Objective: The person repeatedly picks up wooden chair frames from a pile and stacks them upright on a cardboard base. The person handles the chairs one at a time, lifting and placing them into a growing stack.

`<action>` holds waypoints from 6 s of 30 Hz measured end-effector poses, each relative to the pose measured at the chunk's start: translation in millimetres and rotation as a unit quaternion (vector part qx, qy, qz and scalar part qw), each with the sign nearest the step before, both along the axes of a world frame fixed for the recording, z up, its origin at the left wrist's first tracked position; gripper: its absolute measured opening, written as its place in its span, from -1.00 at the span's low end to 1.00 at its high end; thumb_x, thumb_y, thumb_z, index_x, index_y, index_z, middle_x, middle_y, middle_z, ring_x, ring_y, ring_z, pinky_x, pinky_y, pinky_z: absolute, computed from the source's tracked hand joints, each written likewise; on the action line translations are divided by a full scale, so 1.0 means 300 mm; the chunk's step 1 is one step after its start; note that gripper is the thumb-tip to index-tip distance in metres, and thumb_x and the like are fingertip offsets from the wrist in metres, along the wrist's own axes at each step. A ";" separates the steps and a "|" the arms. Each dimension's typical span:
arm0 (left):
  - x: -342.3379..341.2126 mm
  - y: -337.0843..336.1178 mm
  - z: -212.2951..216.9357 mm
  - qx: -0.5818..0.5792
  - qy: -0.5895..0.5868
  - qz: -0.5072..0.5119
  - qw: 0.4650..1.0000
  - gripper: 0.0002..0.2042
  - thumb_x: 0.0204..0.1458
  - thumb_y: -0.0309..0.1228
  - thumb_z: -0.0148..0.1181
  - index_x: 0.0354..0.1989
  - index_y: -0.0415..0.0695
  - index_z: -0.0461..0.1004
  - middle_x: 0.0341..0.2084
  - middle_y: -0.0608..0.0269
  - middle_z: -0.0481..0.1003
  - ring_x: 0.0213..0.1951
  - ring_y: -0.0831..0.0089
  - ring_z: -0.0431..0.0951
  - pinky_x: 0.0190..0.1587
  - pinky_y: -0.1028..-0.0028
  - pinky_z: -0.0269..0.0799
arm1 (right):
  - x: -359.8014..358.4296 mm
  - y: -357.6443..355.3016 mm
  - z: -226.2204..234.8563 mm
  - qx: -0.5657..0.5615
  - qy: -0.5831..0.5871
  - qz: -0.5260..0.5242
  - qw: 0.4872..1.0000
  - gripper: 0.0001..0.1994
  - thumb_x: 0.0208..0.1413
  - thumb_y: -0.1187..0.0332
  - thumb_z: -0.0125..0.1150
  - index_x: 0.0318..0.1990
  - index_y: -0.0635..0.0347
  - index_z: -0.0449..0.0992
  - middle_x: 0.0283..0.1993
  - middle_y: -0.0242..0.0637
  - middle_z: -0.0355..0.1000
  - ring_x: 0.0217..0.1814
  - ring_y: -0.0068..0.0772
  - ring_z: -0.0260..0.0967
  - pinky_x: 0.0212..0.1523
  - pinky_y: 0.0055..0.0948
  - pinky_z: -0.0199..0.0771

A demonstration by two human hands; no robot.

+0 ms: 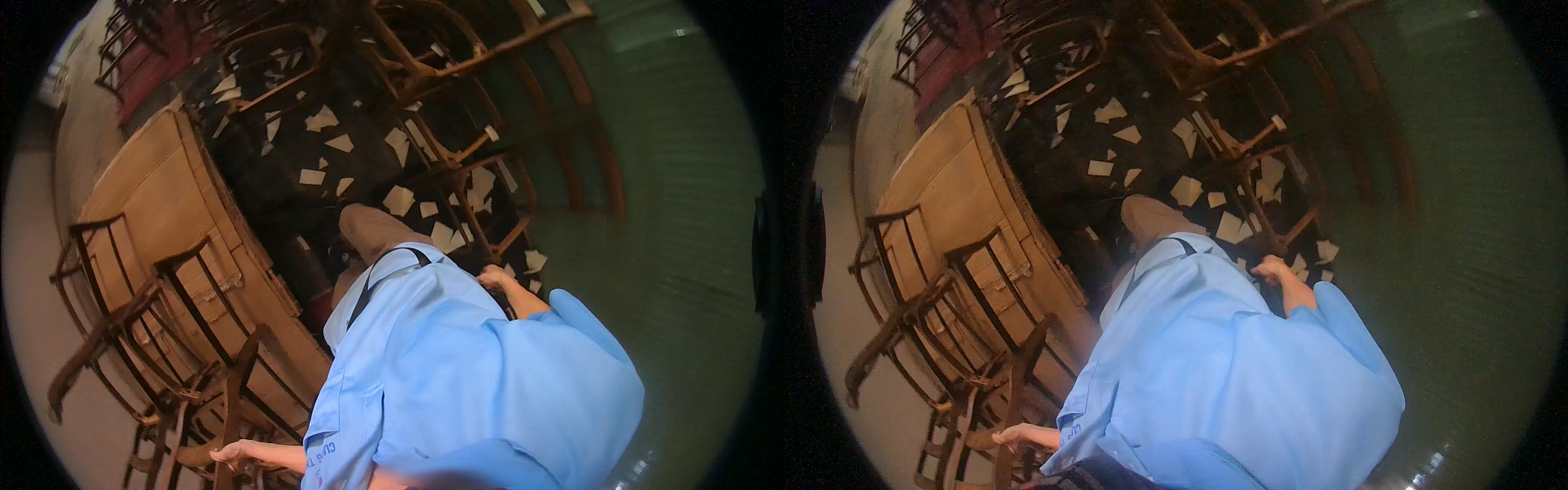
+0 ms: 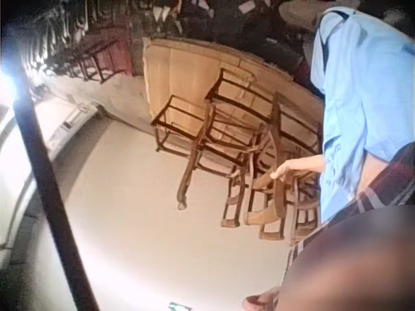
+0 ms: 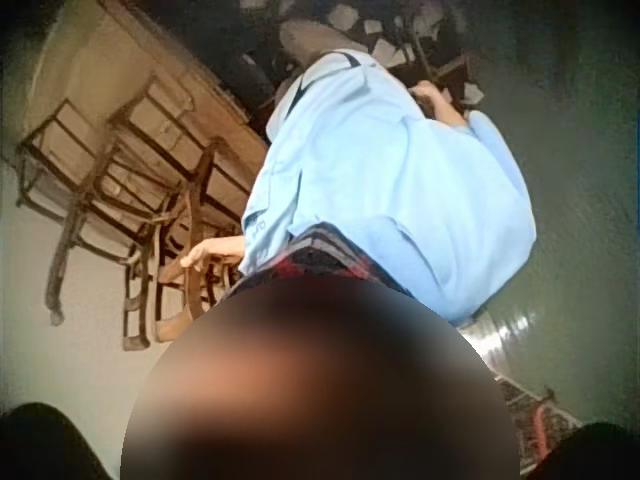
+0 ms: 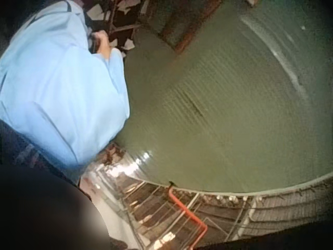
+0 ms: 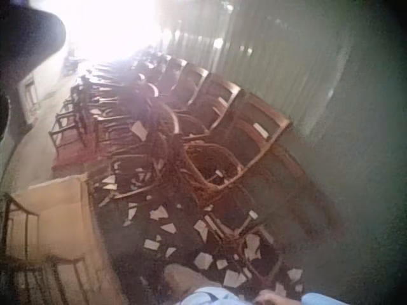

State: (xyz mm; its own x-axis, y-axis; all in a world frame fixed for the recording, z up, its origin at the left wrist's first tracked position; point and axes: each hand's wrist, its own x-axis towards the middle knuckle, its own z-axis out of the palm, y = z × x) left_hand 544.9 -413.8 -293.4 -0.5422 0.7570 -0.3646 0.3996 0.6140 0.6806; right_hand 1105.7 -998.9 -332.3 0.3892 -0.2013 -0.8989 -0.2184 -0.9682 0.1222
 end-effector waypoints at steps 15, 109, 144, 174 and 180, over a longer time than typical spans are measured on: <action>0.621 -0.327 -0.059 -0.369 0.028 -0.359 0.857 -0.67 0.17 -0.17 0.28 -0.16 -0.24 0.57 -0.36 0.23 0.54 -0.34 0.42 0.50 -0.23 0.44 0.44 | 0.685 -0.238 0.101 0.332 -0.317 -0.373 0.806 -0.58 0.09 0.07 0.44 -0.05 0.21 0.61 -0.23 -0.27 0.61 -0.31 -0.48 0.55 -0.29 -0.40 0.55; 1.432 -2.025 1.036 -0.005 -0.290 -0.929 0.229 -0.50 0.14 -0.12 0.39 0.13 -0.22 0.54 -0.04 0.02 0.62 0.01 0.20 0.64 0.00 0.27 0.60 | -0.347 -1.532 0.822 0.806 -0.157 -0.501 0.273 0.04 -0.02 -0.39 0.20 0.26 0.50 0.19 -0.24 -0.28 0.26 -0.21 -0.36 0.20 -0.15 -0.32 0.25; 1.434 -1.653 0.853 -0.029 -0.166 -0.611 0.774 -0.20 -0.24 -0.45 0.24 0.32 -0.45 0.23 0.03 -0.21 0.50 -0.03 0.11 0.61 0.10 0.28 0.54 | -0.457 -1.055 -0.970 0.053 -0.263 -0.328 0.906 0.04 -0.10 -0.22 0.50 0.36 0.42 0.24 0.26 0.17 0.42 0.27 0.15 0.43 0.26 0.07 0.42; 0.248 -0.172 1.311 -0.020 -0.486 -0.569 0.663 0.18 -0.35 -0.08 0.54 0.46 -0.38 0.01 0.15 -0.21 0.43 -0.10 0.21 0.61 -0.10 0.41 0.61 | 0.057 -0.177 0.807 0.382 -0.471 -0.387 0.695 -0.84 0.09 0.34 0.37 -0.35 0.18 0.51 -0.57 -0.41 0.35 -0.60 -0.53 0.28 -0.56 -0.47 0.31; -0.074 -0.158 1.310 0.117 -0.461 -0.463 0.748 0.19 -0.35 -0.07 0.58 0.46 -0.35 0.01 0.17 -0.19 0.41 -0.10 0.24 0.60 -0.12 0.42 0.62 | 0.333 0.486 1.133 0.518 -0.436 -0.207 0.706 -0.83 0.13 0.30 0.34 -0.34 0.14 0.47 -0.55 -0.41 0.41 -0.56 -0.52 0.35 -0.53 -0.49 0.37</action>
